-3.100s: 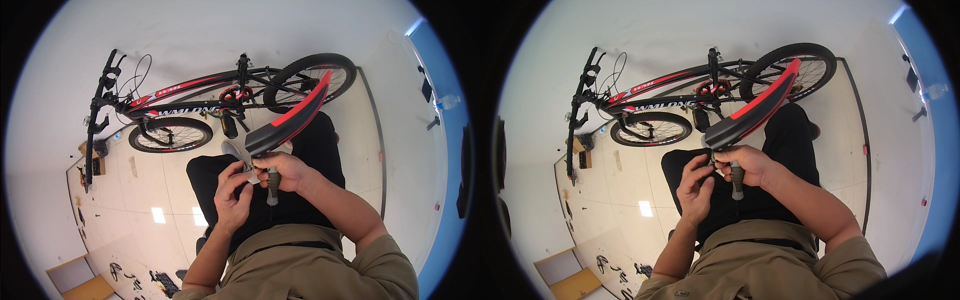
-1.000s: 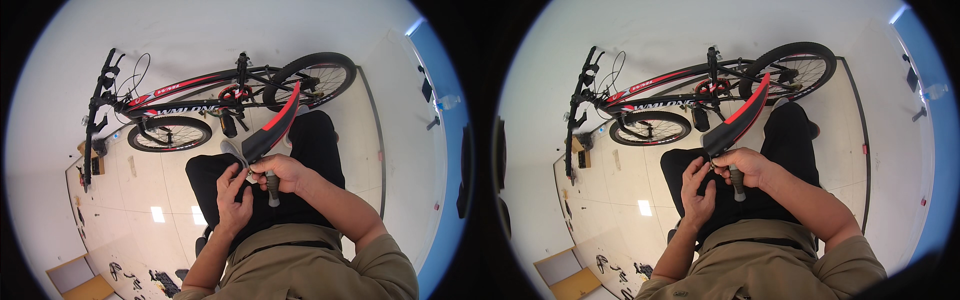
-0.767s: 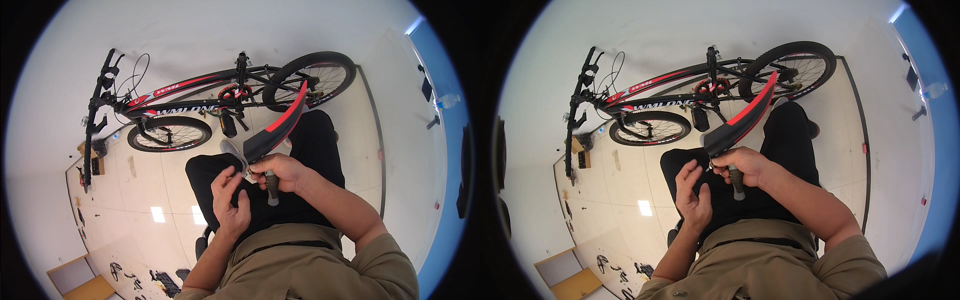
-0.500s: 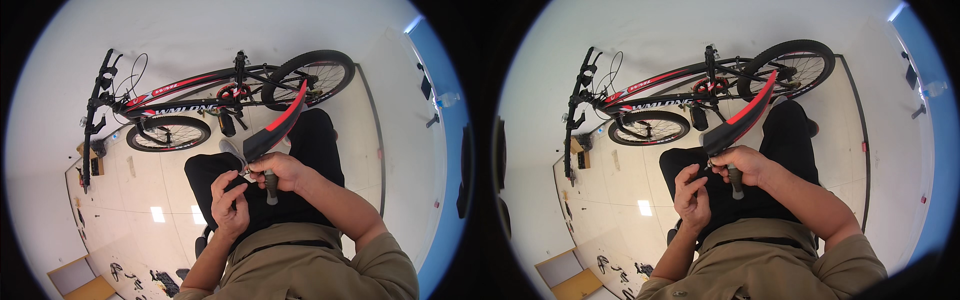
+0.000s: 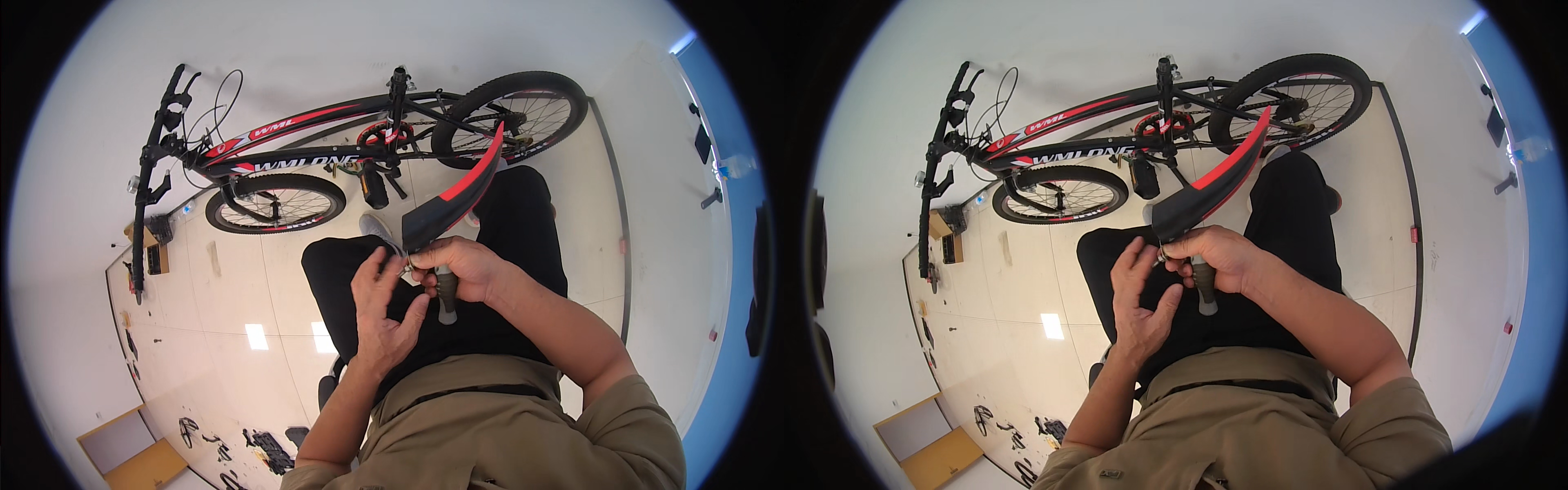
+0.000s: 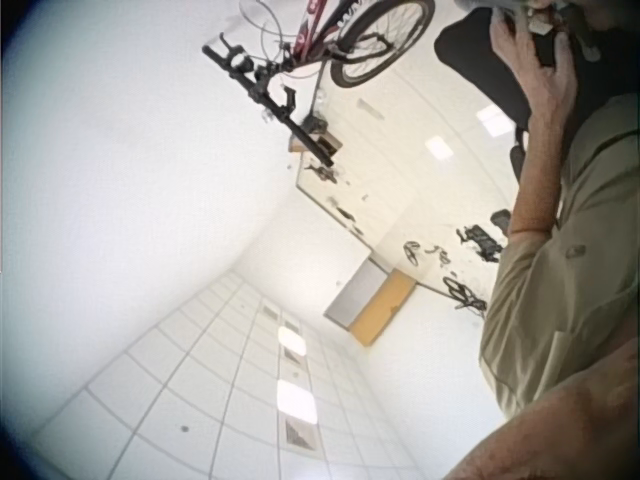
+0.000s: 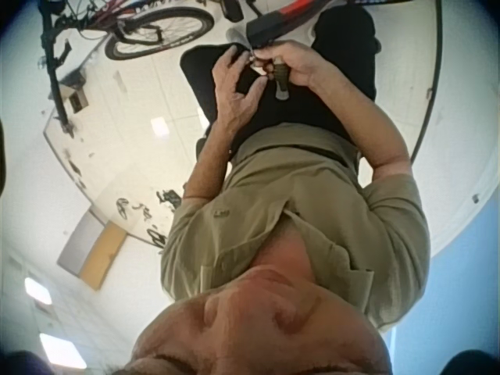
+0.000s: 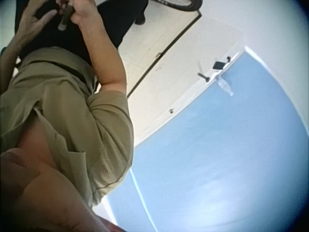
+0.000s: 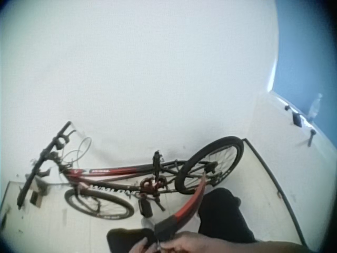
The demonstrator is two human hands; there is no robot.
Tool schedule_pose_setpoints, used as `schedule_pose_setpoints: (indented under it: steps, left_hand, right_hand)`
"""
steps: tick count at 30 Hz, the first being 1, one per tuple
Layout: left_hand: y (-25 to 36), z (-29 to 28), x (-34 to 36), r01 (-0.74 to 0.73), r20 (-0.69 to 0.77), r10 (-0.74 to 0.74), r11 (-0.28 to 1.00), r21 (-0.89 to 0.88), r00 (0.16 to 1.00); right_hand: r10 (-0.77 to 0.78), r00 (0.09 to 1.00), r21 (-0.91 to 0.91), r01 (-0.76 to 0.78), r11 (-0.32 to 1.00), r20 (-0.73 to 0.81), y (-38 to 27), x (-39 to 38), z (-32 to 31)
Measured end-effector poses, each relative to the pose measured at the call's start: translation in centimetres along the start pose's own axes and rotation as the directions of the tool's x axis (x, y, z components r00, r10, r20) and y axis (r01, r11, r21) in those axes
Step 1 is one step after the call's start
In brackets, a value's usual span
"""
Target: The person uses a wrench to loosen and tighten bolts on the bicycle seat post and handlebar stem. They then remove the seat, inspect the post, and reattach the seat, tightening the bolt to secure it.
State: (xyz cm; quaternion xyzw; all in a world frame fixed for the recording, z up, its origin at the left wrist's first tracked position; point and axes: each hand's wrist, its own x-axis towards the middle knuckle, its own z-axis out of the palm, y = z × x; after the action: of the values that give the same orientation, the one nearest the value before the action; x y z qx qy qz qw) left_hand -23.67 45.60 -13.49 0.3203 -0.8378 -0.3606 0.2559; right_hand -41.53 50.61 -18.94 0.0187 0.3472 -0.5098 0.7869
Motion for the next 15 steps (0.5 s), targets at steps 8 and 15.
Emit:
schedule_pose_setpoints:
  steps: [8,15]
  left_hand:
    - [-2.0,0.1,-0.5,-0.028,-0.174,0.008,0.993,-0.113,0.985]
    - [-2.1,0.4,0.5,0.007,-0.067,-0.011,0.998,-0.056,0.998]
  right_hand:
    - [0.007,0.998,0.000,-0.007,1.000,0.055,-0.1,0.0,0.4]
    - [0.019,0.999,0.005,-0.020,1.000,0.027,0.0,-0.1,0.4]
